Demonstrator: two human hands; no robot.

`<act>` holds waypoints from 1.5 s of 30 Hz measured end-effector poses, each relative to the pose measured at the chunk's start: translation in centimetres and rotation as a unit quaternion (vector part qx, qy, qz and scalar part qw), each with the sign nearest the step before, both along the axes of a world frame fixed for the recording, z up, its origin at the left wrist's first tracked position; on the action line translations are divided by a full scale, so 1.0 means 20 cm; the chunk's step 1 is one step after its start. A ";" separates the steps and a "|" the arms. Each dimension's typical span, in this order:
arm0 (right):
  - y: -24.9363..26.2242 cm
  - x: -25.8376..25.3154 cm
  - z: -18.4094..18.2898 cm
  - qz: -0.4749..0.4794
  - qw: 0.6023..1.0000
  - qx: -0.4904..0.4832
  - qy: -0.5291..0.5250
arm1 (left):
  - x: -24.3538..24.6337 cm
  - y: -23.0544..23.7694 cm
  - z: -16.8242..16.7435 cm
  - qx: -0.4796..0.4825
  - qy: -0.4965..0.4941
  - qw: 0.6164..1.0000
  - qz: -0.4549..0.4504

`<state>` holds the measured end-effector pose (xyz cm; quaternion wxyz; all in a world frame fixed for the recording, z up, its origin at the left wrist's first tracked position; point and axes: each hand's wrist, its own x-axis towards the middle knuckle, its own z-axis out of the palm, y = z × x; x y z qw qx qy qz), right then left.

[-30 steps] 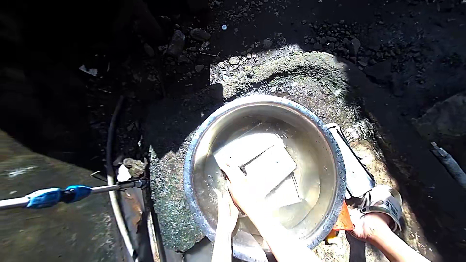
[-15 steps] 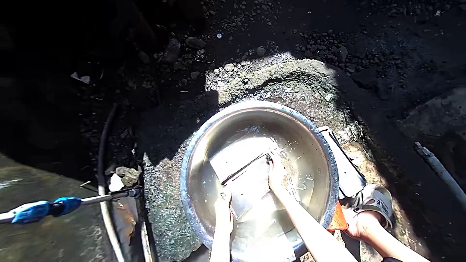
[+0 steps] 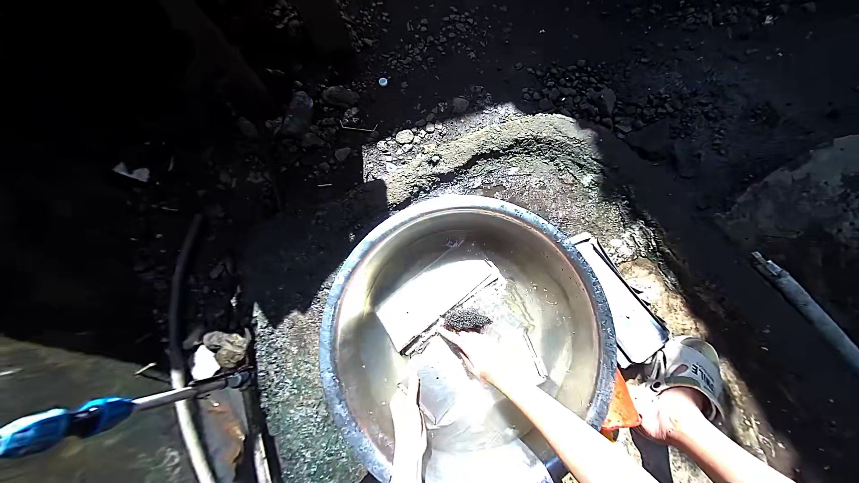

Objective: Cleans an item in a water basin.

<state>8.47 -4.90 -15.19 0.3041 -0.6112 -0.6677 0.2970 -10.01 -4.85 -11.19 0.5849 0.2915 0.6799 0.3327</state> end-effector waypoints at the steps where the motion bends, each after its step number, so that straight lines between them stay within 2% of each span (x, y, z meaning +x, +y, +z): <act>1: 0.02 0.02 -0.02 -0.035 0.999 0.025 0.027 | -0.01 0.01 -0.01 0.002 -0.002 1.000 -0.002; 2: 0.04 0.05 -0.03 -0.090 0.992 0.034 0.087 | -0.01 0.01 -0.01 -0.001 -0.010 1.000 0.000; 3: 0.06 0.09 -0.01 -0.165 0.968 0.019 0.186 | -0.02 0.00 -0.01 -0.008 -0.028 1.000 0.009; 4: 0.09 0.12 0.02 -0.262 0.920 -0.014 0.293 | -0.03 0.00 -0.01 -0.012 -0.047 0.999 0.021; 5: 0.13 0.18 0.06 -0.370 0.855 -0.054 0.360 | -0.04 0.00 -0.01 -0.010 -0.055 0.998 0.036; 6: 0.17 0.25 0.08 -0.463 0.805 -0.096 0.358 | -0.06 0.01 0.01 0.000 -0.051 0.998 0.046; 7: 0.17 0.32 0.09 -0.525 0.786 -0.129 0.299 | -0.09 0.03 0.05 0.023 -0.035 0.998 0.045; 8: 0.15 0.37 0.10 -0.551 0.792 -0.142 0.223 | -0.11 0.05 0.10 0.064 -0.012 0.997 0.042; 10: 0.11 0.43 0.09 -0.530 0.835 -0.099 0.108 | -0.15 0.11 0.25 0.191 0.039 0.980 0.034; 12: 0.09 0.43 0.06 -0.444 0.892 -0.052 0.067 | -0.20 0.14 0.39 0.337 0.012 0.942 0.000; 14: 0.05 0.41 0.03 -0.331 0.940 -0.072 0.051 | -0.26 0.12 0.45 0.388 -0.008 0.916 -0.107; 16: 0.00 0.39 0.02 -0.266 0.955 -0.132 0.019 | -0.29 0.03 0.42 0.359 0.062 0.919 -0.149; 18: -0.05 0.40 0.00 -0.263 0.951 -0.160 -0.015 | -0.28 -0.07 0.34 0.261 0.197 0.932 -0.155; 19: -0.07 0.41 -0.01 -0.286 0.944 -0.161 -0.034 | -0.28 -0.11 0.29 0.209 0.247 0.929 -0.178; 21: -0.16 0.41 -0.04 -0.323 0.933 -0.137 -0.084 | -0.23 -0.15 0.21 0.168 0.317 0.906 -0.224; 22: -0.20 0.39 -0.06 -0.304 0.940 -0.113 -0.109 | -0.18 -0.15 0.20 0.136 0.326 0.904 -0.239; 25: -0.21 0.40 -0.06 -0.117 0.978 -0.037 -0.166 | -0.02 -0.03 0.27 0.011 0.306 0.911 -0.275; 27: -0.17 0.47 -0.04 -0.031 0.983 -0.046 -0.175 | 0.00 0.01 0.19 0.000 0.326 0.916 -0.233; 28: -0.14 0.52 -0.04 -0.033 0.983 -0.066 -0.167 | -0.01 0.02 0.11 0.013 0.314 0.935 -0.166; 30: -0.09 0.58 -0.01 -0.096 0.970 -0.172 -0.140 | -0.07 0.02 -0.01 0.019 0.244 0.968 -0.049; 32: -0.06 0.62 0.01 -0.213 0.939 -0.252 -0.099 | -0.09 0.01 -0.04 -0.030 0.138 0.990 -0.014; 34: -0.08 0.59 0.01 -0.366 0.908 -0.199 -0.051 | -0.10 0.00 -0.06 -0.068 0.073 0.995 -0.027; 36: -0.11 0.52 0.03 -0.444 0.892 -0.075 -0.046 | -0.08 0.01 -0.08 -0.067 0.059 0.996 -0.030; 38: -0.13 0.42 0.08 -0.394 0.917 -0.006 -0.058 | -0.03 0.04 -0.09 -0.081 0.021 0.996 -0.008; 40: -0.14 0.30 0.11 -0.306 0.948 -0.041 -0.078 | 0.02 0.05 -0.07 -0.120 -0.058 0.991 0.019; 42: -0.13 0.19 0.08 -0.310 0.940 -0.121 -0.075 | 0.03 0.05 -0.09 -0.155 -0.143 0.976 0.045; 43: -0.13 0.12 0.06 -0.330 0.930 -0.141 -0.077 | 0.04 0.04 -0.08 -0.171 -0.172 0.968 0.056; 45: -0.14 -0.06 0.05 -0.309 0.924 -0.198 -0.109 | 0.05 0.05 -0.05 -0.195 -0.202 0.959 0.047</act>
